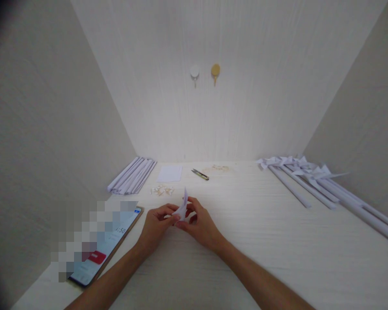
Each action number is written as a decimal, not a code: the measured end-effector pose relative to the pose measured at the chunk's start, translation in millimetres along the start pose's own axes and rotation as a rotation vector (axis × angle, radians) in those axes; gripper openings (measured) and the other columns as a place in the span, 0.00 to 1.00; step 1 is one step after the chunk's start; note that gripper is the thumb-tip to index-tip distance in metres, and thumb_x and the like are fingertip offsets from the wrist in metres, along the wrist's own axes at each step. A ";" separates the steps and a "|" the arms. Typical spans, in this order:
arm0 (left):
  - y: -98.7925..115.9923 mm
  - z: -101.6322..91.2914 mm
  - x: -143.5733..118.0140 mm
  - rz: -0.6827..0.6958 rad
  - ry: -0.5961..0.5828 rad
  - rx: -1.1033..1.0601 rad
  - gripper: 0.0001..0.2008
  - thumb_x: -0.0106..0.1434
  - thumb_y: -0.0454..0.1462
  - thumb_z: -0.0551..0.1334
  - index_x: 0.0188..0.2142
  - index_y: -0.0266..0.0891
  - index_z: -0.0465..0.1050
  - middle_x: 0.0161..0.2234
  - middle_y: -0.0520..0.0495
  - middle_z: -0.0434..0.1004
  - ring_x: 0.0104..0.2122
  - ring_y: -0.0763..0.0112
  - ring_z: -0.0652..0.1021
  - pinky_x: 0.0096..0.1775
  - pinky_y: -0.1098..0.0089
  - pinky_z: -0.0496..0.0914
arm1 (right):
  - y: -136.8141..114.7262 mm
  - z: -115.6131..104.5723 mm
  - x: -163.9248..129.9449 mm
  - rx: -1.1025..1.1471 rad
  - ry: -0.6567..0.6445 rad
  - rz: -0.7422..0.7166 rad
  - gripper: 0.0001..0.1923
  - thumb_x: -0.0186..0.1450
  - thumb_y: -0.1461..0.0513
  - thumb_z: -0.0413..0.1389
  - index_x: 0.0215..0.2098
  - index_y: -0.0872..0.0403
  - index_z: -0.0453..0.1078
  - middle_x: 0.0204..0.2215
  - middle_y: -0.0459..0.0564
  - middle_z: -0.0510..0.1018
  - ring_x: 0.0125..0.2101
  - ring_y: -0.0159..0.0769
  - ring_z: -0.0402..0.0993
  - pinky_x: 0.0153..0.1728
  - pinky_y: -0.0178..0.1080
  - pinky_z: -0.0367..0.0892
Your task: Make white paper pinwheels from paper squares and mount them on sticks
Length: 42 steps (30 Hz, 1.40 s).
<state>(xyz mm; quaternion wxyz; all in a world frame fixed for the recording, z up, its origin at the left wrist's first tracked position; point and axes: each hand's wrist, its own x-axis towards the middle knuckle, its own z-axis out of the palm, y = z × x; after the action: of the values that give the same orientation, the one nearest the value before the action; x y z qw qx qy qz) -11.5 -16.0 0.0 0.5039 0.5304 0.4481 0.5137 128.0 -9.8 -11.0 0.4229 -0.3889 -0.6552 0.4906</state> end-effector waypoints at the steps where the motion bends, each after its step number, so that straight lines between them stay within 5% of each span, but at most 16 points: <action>1: -1.3 -0.4 0.6 0.015 -0.014 -0.049 0.05 0.42 0.35 0.64 0.16 0.35 0.71 0.30 0.46 0.75 0.30 0.68 0.73 0.30 0.72 0.65 | -1.3 -0.7 -0.1 0.023 0.003 0.002 0.23 0.50 0.62 0.57 0.43 0.54 0.57 0.36 0.51 0.70 0.32 0.33 0.66 0.27 0.35 0.61; 4: -4.4 -2.3 3.7 -0.006 -0.005 -0.158 0.08 0.43 0.35 0.64 0.14 0.34 0.67 0.32 0.46 0.74 0.32 0.70 0.73 0.35 0.71 0.66 | -2.9 -3.8 1.4 0.139 0.028 -0.020 0.15 0.52 0.61 0.54 0.39 0.55 0.61 0.32 0.48 0.70 0.32 0.32 0.66 0.27 0.34 0.61; 10: -7.2 -5.8 8.4 -0.068 0.114 -0.319 0.11 0.49 0.39 0.61 0.19 0.36 0.61 0.19 0.55 0.68 0.23 0.78 0.70 0.30 0.74 0.67 | 3.7 -7.0 5.8 0.246 0.159 0.014 0.05 0.51 0.64 0.51 0.26 0.57 0.65 0.19 0.42 0.66 0.20 0.27 0.62 0.21 0.32 0.60; 21: -3.7 -4.0 6.6 -0.132 0.143 -0.022 0.11 0.42 0.38 0.64 0.26 0.33 0.70 0.21 0.50 0.72 0.22 0.73 0.71 0.25 0.73 0.67 | 3.1 -5.5 5.0 0.182 0.155 0.103 0.12 0.51 0.56 0.54 0.19 0.58 0.66 0.16 0.45 0.69 0.18 0.29 0.65 0.20 0.33 0.62; 26: -4.0 -4.7 6.8 -0.156 0.127 -0.061 0.12 0.44 0.40 0.64 0.26 0.32 0.72 0.21 0.49 0.73 0.22 0.71 0.72 0.27 0.69 0.69 | 3.6 -7.4 8.1 0.162 0.216 0.111 0.14 0.51 0.55 0.54 0.17 0.58 0.65 0.13 0.44 0.67 0.15 0.28 0.63 0.17 0.33 0.61; 30: -4.9 -5.8 7.7 -0.178 0.084 -0.116 0.13 0.43 0.39 0.64 0.27 0.31 0.72 0.22 0.48 0.74 0.23 0.70 0.73 0.28 0.68 0.70 | 3.8 -8.3 6.9 0.138 0.248 0.116 0.10 0.51 0.58 0.54 0.28 0.58 0.66 0.17 0.45 0.70 0.17 0.29 0.65 0.18 0.34 0.64; 34: -5.1 -11.1 9.8 -0.173 0.153 -0.040 0.10 0.43 0.38 0.64 0.25 0.32 0.72 0.20 0.51 0.73 0.21 0.73 0.71 0.25 0.71 0.68 | 3.2 -7.8 0.9 -0.119 0.363 -0.137 0.24 0.50 0.68 0.51 0.46 0.51 0.58 0.42 0.53 0.69 0.37 0.37 0.68 0.32 0.41 0.67; 38: -3.9 -14.0 10.4 -0.161 0.164 0.011 0.09 0.43 0.37 0.63 0.24 0.32 0.72 0.19 0.52 0.72 0.20 0.74 0.70 0.24 0.73 0.66 | 6.0 -6.7 -3.8 -0.502 0.305 -0.428 0.21 0.49 0.74 0.46 0.36 0.50 0.67 0.52 0.51 0.59 0.53 0.41 0.53 0.49 0.50 0.53; 42: -4.6 -13.8 10.9 -0.100 0.111 0.070 0.10 0.44 0.36 0.63 0.28 0.33 0.73 0.21 0.51 0.72 0.20 0.74 0.70 0.23 0.74 0.65 | 9.0 -6.1 -4.3 -0.736 0.220 -0.450 0.12 0.49 0.71 0.54 0.28 0.50 0.70 0.46 0.51 0.67 0.50 0.45 0.57 0.51 0.57 0.41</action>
<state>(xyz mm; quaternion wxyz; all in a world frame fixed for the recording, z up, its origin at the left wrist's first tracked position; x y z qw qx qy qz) -24.2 -3.8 -4.0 0.4846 0.4951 0.5190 0.5007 136.1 -9.9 -19.5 0.4197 -0.4110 -0.8057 0.0761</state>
